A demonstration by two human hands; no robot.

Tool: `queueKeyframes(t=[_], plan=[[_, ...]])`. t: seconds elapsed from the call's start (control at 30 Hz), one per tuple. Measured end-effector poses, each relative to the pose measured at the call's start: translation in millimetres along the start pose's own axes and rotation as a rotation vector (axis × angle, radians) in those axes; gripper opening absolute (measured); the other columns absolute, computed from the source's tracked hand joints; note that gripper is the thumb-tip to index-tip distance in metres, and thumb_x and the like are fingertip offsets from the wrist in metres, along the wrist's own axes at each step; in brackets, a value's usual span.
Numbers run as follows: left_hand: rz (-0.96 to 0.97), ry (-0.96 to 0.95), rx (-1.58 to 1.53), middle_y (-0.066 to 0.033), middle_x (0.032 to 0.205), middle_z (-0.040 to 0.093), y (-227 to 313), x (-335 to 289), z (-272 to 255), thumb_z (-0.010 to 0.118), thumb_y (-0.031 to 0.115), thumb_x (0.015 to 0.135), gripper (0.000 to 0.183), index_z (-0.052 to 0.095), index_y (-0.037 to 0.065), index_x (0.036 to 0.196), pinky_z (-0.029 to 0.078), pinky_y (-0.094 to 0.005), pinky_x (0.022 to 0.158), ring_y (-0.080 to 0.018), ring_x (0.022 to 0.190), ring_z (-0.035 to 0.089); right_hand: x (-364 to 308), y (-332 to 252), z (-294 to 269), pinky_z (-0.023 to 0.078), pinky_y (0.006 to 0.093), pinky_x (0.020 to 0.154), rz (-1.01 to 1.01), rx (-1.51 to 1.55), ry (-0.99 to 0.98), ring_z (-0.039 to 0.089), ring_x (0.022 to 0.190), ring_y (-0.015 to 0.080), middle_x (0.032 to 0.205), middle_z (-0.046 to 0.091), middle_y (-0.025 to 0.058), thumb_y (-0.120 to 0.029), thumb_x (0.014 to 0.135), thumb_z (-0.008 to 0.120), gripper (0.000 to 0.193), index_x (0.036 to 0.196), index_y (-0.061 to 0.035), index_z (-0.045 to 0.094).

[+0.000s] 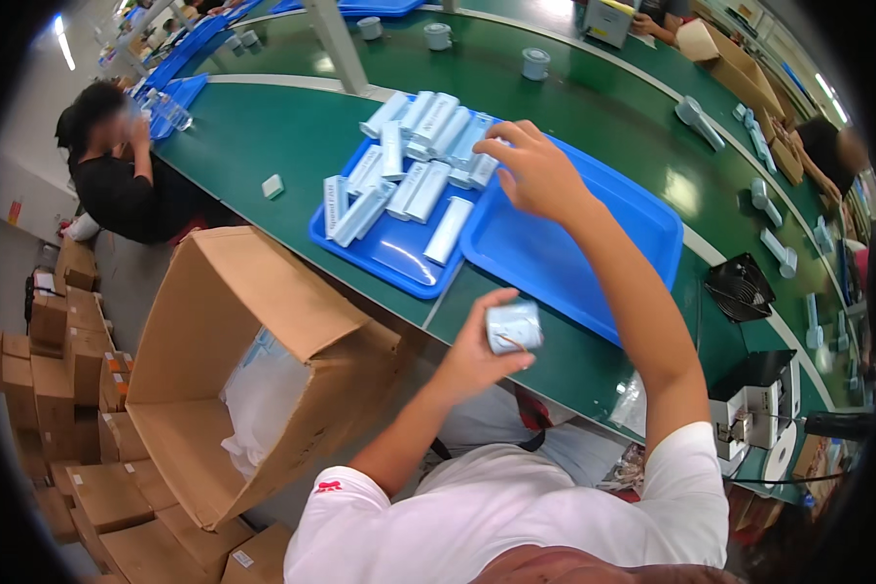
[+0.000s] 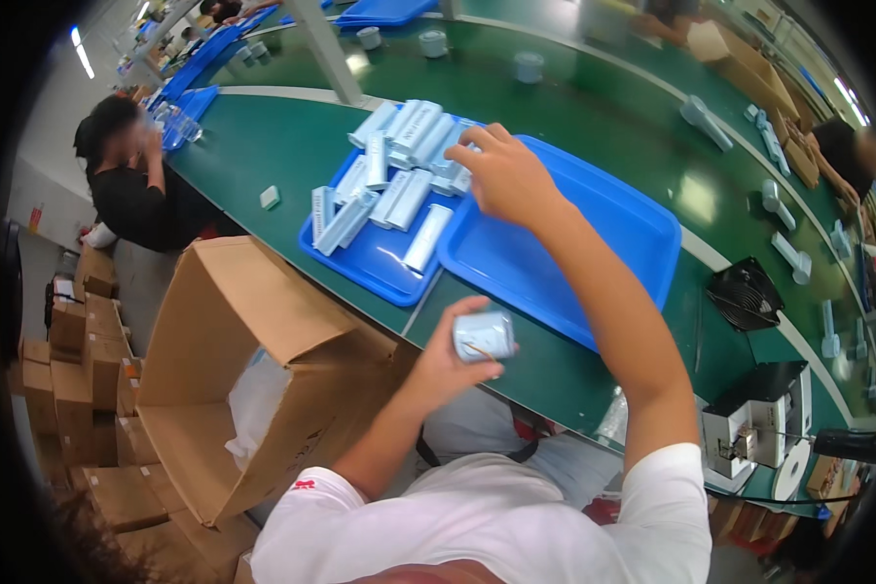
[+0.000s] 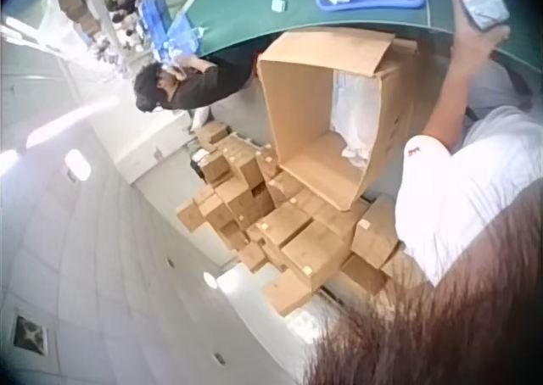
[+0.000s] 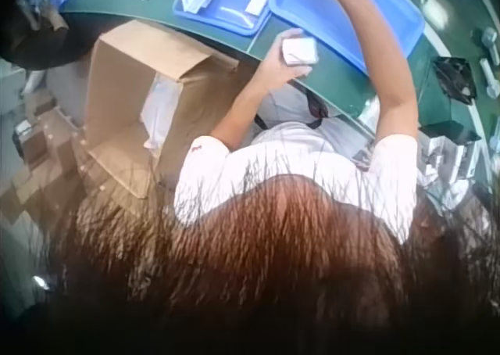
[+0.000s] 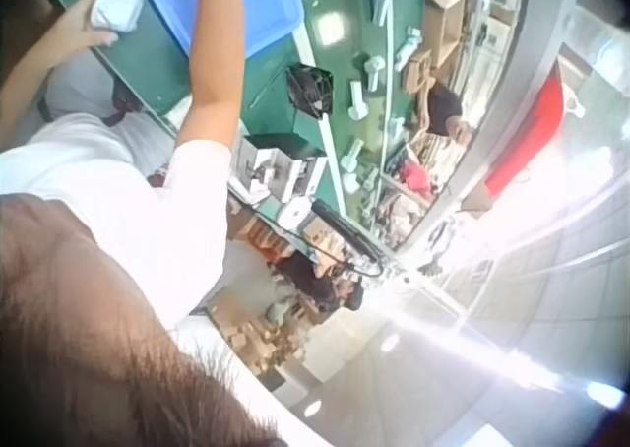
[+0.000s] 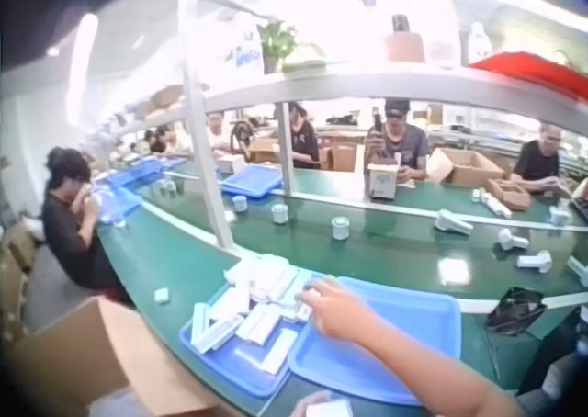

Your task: The person inserts a cylindrical component into a light blue plastic housing and secures it using a handheld electric screwdriver. They repeat this process for multiple units, placing the finished assemblies into a blue tray on the table.

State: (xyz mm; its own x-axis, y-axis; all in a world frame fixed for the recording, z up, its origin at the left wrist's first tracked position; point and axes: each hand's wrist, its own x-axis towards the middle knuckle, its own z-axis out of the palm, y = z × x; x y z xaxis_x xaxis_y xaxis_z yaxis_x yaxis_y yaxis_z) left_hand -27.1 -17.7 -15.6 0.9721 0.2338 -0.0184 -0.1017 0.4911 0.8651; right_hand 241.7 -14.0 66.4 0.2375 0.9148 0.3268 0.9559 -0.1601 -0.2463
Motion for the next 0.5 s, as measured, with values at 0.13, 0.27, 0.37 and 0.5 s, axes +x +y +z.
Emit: queueKeyframes(t=[0.13, 0.27, 0.37, 0.5], plan=[[-0.096, -0.156, -0.056, -0.0105, 0.145, 0.047, -5.6, -15.5, -12.6, 0.075, -0.011, 0.086, 0.094, 0.023, 0.014, 0.16, 0.054, -0.0369, 0.102, -0.0237, 0.125, 0.061, 57.8, 19.0, 45.4, 0.044, 0.0445, 0.11, -0.134, -0.421, -0.059, 0.045, 0.139, 0.0314, 0.138, 0.056, 0.0096, -0.003, 0.081, 0.071, 0.048, 0.125, -0.0207, 0.067], [-0.074, -0.235, -0.059, -0.0115, 0.142, 0.048, -14.1, -17.2, -25.1, 0.073, -0.01, 0.088, 0.089, 0.027, 0.014, 0.159, 0.055, -0.0362, 0.101, -0.0223, 0.123, 0.062, 73.5, 34.3, 49.1, 0.043, 0.0448, 0.11, -0.26, -0.488, -0.011, 0.049, 0.135, 0.0317, 0.133, 0.06, 0.0074, -0.005, 0.076, 0.076, 0.043, 0.116, -0.0171, 0.067], [-0.058, -0.161, -0.05, -0.0114, 0.136, 0.051, -9.1, -15.1, -29.0, 0.073, -0.008, 0.089, 0.075, 0.035, 0.012, 0.151, 0.055, -0.0346, 0.099, -0.0201, 0.121, 0.062, 57.4, 15.1, 24.1, 0.051, 0.0439, 0.101, -0.262, -0.087, 0.194, 0.062, 0.116, 0.0313, 0.125, 0.063, 0.0074, -0.004, 0.075, 0.078, 0.042, 0.113, -0.0146, 0.064], [0.043, -0.035, -0.085, -0.0107, 0.125, 0.057, -2.8, -10.5, -28.4, 0.074, -0.003, 0.089, 0.059, 0.041, 0.006, 0.137, 0.057, -0.0351, 0.094, -0.0199, 0.115, 0.063, -36.9, -12.2, -4.0, 0.058, 0.0373, 0.082, 0.029, 0.642, 0.439, 0.069, 0.089, 0.0231, 0.115, 0.063, 0.0093, -0.005, 0.083, 0.076, 0.047, 0.124, -0.0129, 0.055]])
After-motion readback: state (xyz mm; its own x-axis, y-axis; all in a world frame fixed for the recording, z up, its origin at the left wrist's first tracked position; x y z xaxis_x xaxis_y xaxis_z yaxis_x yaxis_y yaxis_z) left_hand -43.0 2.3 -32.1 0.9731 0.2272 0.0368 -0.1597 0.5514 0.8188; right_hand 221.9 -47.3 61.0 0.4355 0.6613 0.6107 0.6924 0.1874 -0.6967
